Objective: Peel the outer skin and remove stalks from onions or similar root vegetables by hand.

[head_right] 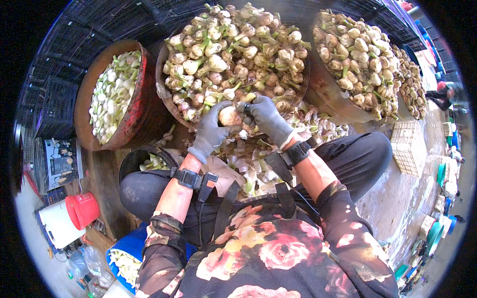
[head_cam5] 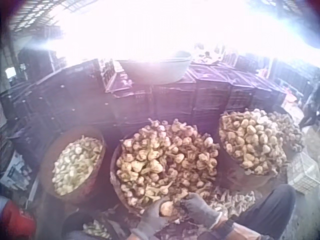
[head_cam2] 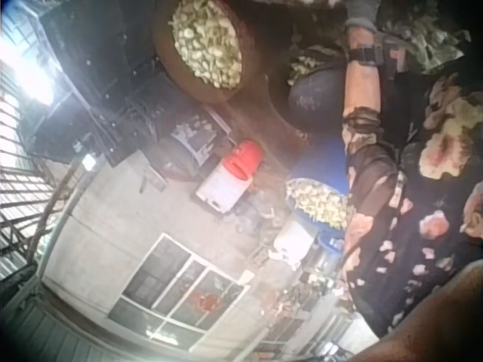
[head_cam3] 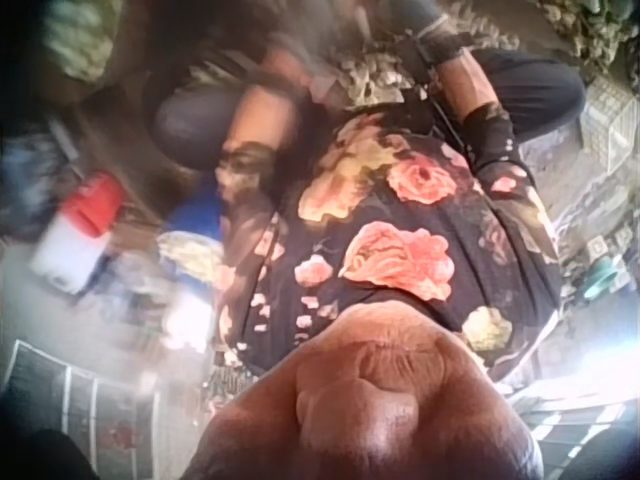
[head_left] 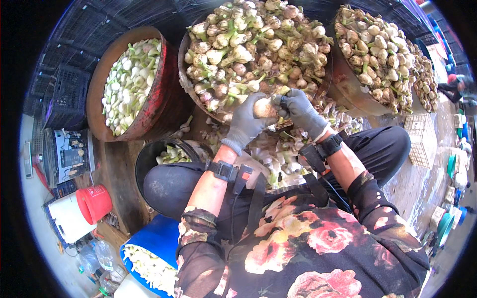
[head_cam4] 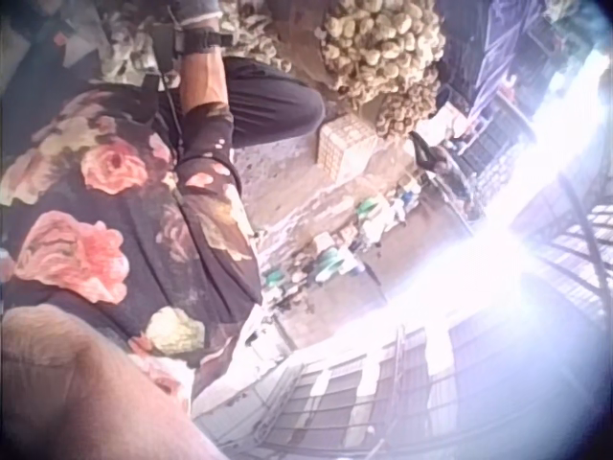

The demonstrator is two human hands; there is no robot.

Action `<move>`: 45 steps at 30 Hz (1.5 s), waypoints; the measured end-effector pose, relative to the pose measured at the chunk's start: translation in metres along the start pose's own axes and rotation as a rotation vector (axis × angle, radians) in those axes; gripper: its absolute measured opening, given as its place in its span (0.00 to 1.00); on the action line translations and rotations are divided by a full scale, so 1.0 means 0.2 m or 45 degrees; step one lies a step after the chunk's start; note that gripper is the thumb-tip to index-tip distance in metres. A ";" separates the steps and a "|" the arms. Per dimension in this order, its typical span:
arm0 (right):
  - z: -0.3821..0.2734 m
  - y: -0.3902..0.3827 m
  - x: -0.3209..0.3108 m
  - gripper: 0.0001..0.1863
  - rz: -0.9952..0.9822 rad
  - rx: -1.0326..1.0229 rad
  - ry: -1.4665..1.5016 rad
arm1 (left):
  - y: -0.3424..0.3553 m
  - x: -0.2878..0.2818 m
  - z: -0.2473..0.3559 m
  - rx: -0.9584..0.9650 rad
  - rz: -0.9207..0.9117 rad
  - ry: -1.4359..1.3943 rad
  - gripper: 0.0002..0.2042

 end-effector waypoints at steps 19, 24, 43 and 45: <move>0.02 0.04 0.05 0.16 -0.104 -0.276 -0.430 | -0.03 0.01 -0.17 -0.691 0.115 -1.290 0.27; 0.03 0.04 0.10 0.18 -0.116 -0.360 -0.265 | 0.03 -0.04 -0.15 -0.152 0.086 -0.408 0.23; -0.07 -0.10 0.10 0.08 -0.235 -0.732 -0.748 | 0.01 -0.25 -0.08 -0.222 0.435 -0.435 0.16; -0.08 -0.14 0.13 0.10 -0.271 -1.010 -1.062 | 0.00 -0.22 -0.10 -0.299 0.436 -0.378 0.12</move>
Point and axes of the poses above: each hand's wrist, its own y-axis towards the middle knuckle, its own x-axis out of the palm, z = x × y, the point moved 6 cm from there along y, towards the middle knuckle, and after that the axes turned 1 degree about x, right-handed, at the moved point
